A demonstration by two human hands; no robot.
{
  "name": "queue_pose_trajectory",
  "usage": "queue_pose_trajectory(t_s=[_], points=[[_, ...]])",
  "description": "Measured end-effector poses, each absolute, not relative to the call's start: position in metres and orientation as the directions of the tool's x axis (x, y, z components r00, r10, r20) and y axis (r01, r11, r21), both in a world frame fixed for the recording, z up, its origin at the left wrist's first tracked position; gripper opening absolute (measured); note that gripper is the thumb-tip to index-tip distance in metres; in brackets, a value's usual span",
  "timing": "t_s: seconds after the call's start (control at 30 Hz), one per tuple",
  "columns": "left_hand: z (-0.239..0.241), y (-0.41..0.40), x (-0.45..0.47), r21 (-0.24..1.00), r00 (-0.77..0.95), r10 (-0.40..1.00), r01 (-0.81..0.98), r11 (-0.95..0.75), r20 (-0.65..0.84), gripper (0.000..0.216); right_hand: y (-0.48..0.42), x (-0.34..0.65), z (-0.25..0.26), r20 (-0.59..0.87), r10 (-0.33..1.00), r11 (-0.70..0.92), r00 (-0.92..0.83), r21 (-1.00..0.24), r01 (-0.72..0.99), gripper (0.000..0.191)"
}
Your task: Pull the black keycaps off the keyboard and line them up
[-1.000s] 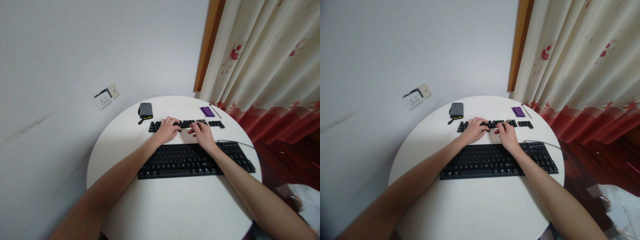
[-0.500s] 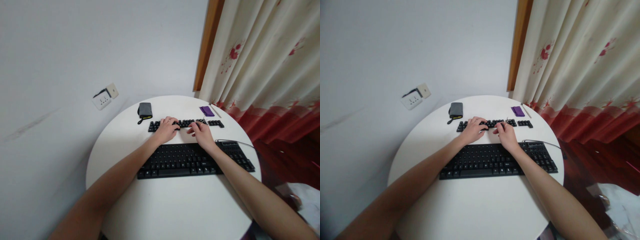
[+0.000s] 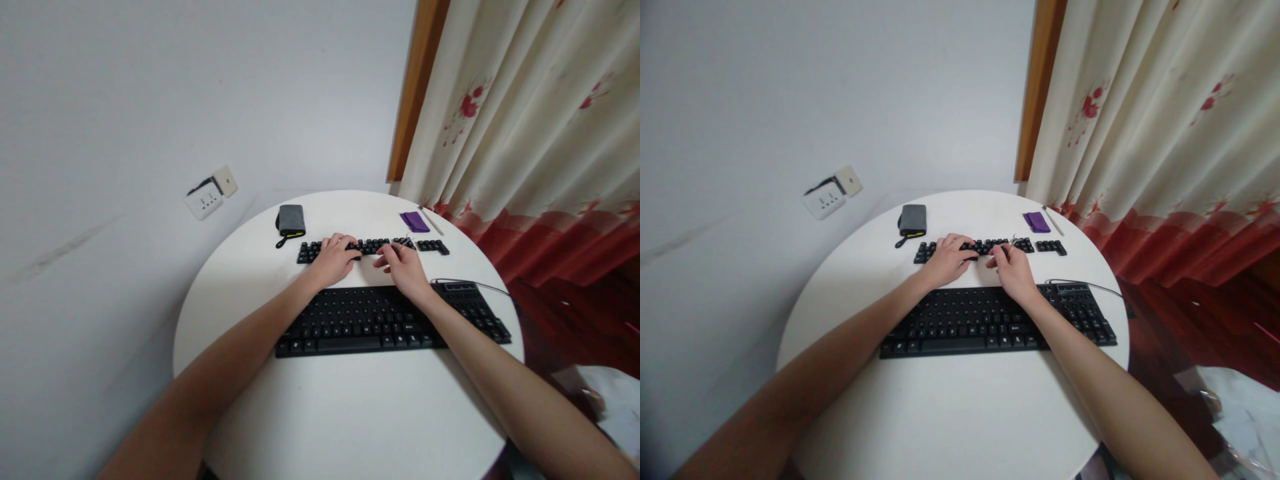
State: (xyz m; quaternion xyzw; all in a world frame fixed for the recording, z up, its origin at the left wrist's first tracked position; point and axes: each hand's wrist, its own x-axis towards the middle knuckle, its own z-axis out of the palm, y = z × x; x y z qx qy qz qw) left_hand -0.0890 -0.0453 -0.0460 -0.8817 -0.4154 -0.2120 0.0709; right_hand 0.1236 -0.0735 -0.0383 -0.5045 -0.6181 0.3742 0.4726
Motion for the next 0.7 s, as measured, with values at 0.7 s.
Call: queue_pose_trajectory(t_s=[0.7], points=[[-0.0439, -0.0470, -0.0879, 0.033, 0.552, 0.723, 0.785, -0.618, 0.415, 0.048, -0.0725, 0.1240, -0.0393, 0.214, 0.976, 0.219, -0.051, -0.936, 0.275, 0.040]])
